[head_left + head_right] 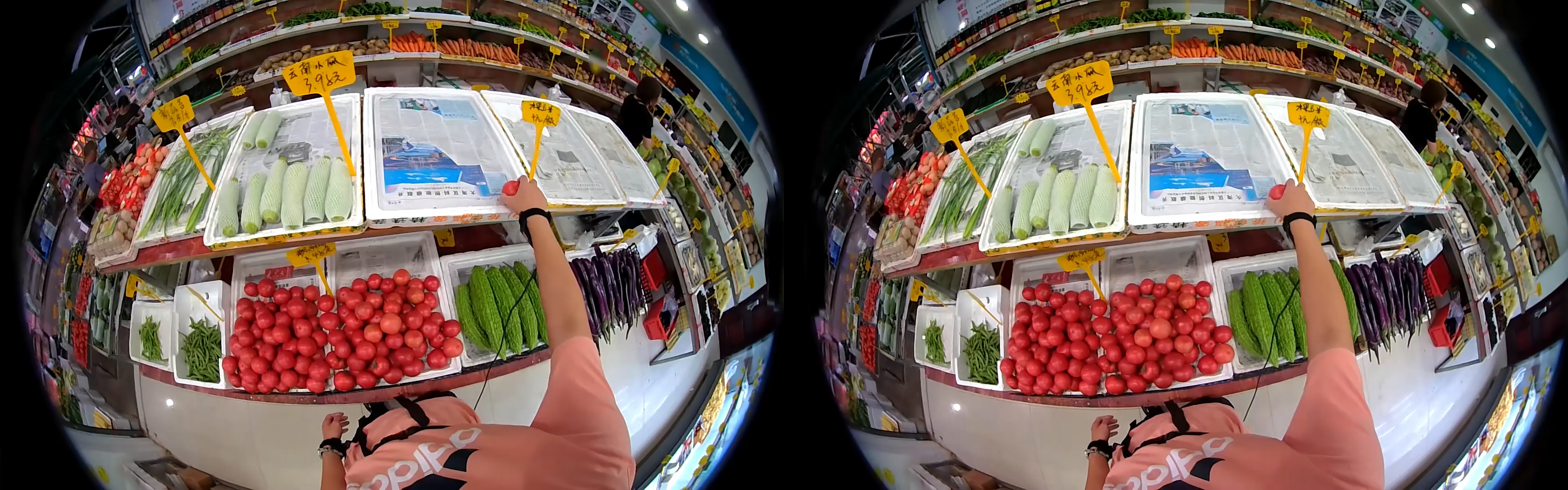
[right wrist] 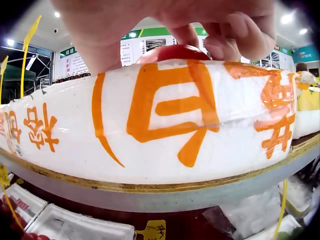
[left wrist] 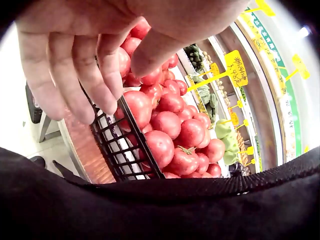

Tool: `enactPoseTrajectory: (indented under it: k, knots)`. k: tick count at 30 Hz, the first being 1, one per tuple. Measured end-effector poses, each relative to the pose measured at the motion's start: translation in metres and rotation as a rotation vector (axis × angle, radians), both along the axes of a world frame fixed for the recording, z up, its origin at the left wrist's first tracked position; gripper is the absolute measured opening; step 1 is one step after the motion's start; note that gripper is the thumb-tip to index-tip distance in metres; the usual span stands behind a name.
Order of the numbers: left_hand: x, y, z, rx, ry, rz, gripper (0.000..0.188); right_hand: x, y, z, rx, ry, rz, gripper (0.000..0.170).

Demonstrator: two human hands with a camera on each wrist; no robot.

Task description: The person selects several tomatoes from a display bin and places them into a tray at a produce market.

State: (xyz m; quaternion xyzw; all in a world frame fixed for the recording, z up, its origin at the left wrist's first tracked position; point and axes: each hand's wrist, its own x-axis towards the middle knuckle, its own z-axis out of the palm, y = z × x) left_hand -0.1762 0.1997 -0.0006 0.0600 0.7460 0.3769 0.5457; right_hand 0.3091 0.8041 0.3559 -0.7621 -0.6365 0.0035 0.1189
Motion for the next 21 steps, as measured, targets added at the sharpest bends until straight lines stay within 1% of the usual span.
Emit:
enactPoseTrajectory:
  k: [3,7,9,10,12,14,16,18,21]
  knots:
    - [-0.003,0.004,0.001,-0.003,0.003,-0.009,0.025,0.006,0.004,-0.009,0.057,0.021,-0.019,0.078]
    - [-0.004,0.008,-0.002,0.019,0.006,-0.036,0.026,0.010,-0.020,0.002,0.298,0.139,0.059,0.066]
    - [-0.004,0.012,-0.005,0.026,0.005,-0.032,0.026,0.008,-0.042,0.006,0.452,0.192,0.108,0.058]
    - [-0.003,0.014,-0.004,0.027,0.005,-0.031,0.026,0.008,-0.056,0.003,0.475,0.200,0.122,0.055]
    - [-0.002,0.017,-0.002,0.027,0.002,-0.030,0.026,0.005,-0.092,-0.011,0.521,0.217,0.150,0.048]
    - [0.001,0.017,-0.004,0.026,-0.007,-0.025,0.026,0.000,-0.132,-0.049,0.539,0.279,0.235,0.043]
    - [0.003,0.017,-0.004,0.008,-0.013,-0.039,0.027,-0.010,-0.174,-0.093,0.307,0.317,0.188,0.043]
    - [0.006,0.016,-0.002,-0.001,0.002,-0.055,0.028,-0.014,-0.207,-0.161,0.078,0.311,0.242,0.046]
    - [0.004,0.012,-0.002,-0.005,0.018,-0.083,0.027,-0.025,-0.261,-0.230,-0.193,0.232,0.281,0.055]
